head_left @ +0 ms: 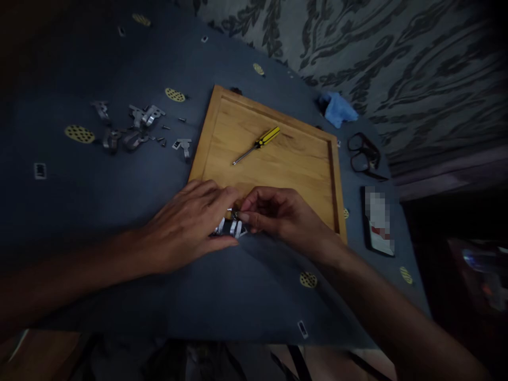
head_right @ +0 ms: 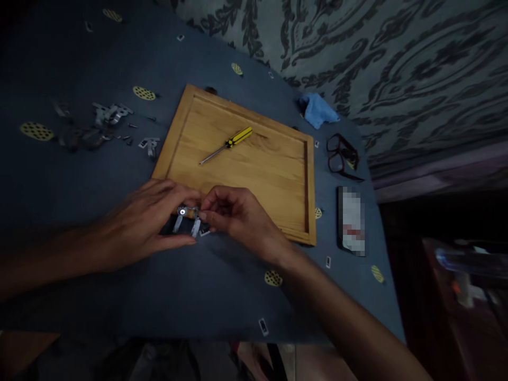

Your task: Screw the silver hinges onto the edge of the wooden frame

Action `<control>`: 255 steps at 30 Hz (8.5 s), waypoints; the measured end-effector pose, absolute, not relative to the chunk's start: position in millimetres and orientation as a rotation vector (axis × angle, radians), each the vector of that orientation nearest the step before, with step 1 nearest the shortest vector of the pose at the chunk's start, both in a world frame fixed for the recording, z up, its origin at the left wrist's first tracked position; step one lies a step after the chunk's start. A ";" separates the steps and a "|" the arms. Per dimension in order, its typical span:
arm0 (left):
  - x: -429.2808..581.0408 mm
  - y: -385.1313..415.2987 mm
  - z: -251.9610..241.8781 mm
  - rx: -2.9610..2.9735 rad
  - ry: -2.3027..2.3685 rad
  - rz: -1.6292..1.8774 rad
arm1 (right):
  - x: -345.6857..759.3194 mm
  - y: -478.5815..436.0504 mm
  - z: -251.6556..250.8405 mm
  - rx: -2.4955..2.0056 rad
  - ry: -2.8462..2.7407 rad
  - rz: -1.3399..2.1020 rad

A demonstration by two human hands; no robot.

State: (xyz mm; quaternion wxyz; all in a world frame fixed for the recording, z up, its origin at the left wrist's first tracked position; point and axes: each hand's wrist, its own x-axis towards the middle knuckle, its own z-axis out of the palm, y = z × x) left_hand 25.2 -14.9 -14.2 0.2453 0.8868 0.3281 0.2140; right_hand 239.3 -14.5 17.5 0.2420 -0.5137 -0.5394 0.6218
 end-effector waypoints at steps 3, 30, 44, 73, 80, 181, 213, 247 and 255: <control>25.3 -14.6 -13.8 2.430 0.894 0.592 | 241.4 -15.5 17.8 -1.437 -1.492 1.684; 24.5 -15.8 -17.9 2.432 0.887 0.635 | 247.5 -49.6 -5.5 -1.371 -1.969 0.774; 24.5 -15.4 -16.4 2.435 0.892 0.612 | 244.8 -49.3 -15.0 -1.261 -2.023 0.614; 25.1 -16.4 -17.8 2.440 0.897 0.635 | 244.4 -48.6 -14.7 -1.255 -2.121 0.528; 24.1 -16.0 -17.7 2.435 0.883 0.631 | 243.7 -49.4 -11.1 -1.202 -2.217 0.437; 13.8 -4.8 -47.4 2.373 0.869 0.757 | 250.2 54.7 -9.7 -1.881 -1.589 0.499; 19.3 -12.8 -15.9 2.407 0.884 0.622 | 231.7 -56.0 11.8 -1.077 -1.421 0.533; 20.5 -12.3 -12.9 2.425 0.863 0.624 | 228.4 -55.5 1.4 -1.138 -1.486 0.588; 19.1 -12.3 -12.6 2.387 0.878 0.614 | 228.6 -53.9 3.5 -1.112 -1.512 0.509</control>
